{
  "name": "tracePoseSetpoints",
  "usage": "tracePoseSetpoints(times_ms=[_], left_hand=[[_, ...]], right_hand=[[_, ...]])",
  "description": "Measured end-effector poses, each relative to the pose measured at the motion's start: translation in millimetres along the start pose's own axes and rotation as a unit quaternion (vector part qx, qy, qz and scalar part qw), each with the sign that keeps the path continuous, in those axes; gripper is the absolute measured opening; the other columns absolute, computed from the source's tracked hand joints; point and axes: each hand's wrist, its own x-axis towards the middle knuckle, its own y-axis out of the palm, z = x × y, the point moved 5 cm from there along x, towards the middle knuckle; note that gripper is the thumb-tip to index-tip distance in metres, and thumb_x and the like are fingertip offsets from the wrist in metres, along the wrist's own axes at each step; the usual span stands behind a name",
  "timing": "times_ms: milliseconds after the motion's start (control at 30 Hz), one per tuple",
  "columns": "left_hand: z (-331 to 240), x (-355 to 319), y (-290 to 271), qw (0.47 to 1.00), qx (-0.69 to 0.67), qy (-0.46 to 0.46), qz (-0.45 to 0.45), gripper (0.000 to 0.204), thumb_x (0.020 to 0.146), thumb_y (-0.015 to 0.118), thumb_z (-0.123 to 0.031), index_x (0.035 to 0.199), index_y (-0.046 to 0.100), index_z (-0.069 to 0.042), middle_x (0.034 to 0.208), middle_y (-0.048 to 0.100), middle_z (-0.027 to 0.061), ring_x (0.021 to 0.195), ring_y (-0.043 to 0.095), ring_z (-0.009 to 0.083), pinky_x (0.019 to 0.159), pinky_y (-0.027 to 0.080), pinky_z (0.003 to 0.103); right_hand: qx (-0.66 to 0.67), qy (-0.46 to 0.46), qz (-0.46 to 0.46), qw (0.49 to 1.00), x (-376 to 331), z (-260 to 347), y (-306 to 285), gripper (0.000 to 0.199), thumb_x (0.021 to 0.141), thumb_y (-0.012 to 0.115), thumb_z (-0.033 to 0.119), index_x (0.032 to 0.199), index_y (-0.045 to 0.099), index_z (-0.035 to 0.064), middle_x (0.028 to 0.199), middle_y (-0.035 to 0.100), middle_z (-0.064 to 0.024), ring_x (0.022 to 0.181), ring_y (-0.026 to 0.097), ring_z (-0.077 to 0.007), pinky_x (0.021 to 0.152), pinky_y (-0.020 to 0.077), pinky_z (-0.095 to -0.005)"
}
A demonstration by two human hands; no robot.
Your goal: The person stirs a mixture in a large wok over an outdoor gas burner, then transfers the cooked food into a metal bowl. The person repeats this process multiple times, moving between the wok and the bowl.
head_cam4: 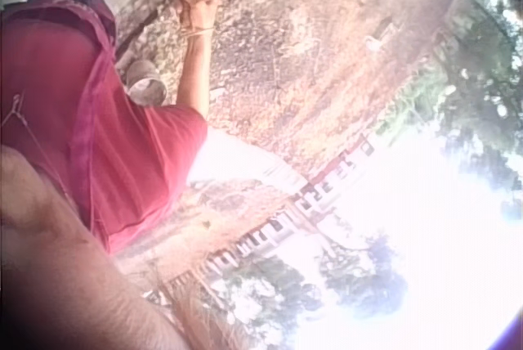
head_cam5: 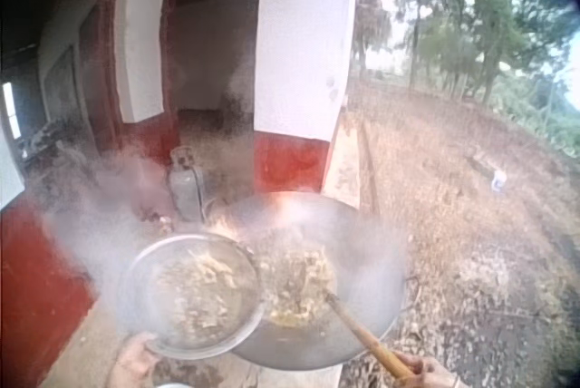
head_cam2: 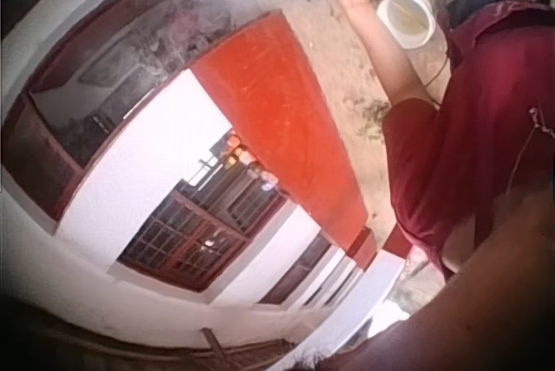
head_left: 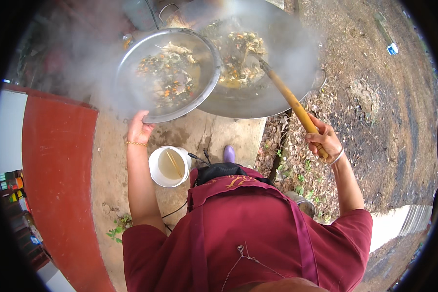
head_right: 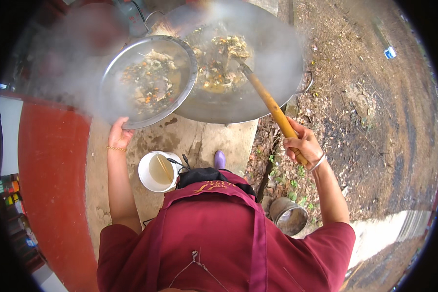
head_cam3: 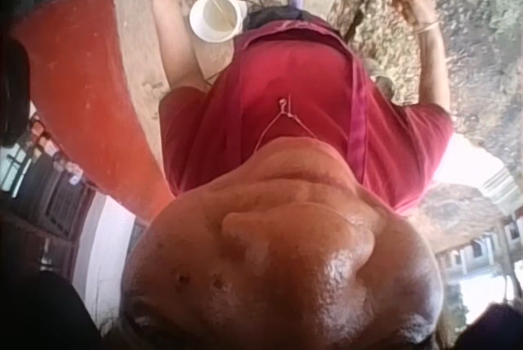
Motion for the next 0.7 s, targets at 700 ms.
tracePoseSetpoints(times_ms=[700], left_hand=[[-3,-5,11,0.999,0.020,0.045,-0.002,0.010,0.073,0.055,-0.008,0.081,0.051,-0.004,0.073,0.053,0.0062,0.059,0.052,0.0181,0.048,0.044,0.031]], right_hand=[[-0.146,-0.061,0.135,0.978,-102,52,104,0.070,0.067,0.053,-0.015,0.130,0.029,0.0007,0.067,0.053,-0.0049,0.041,0.046,-0.0080,0.037,0.0378,-0.0193]])
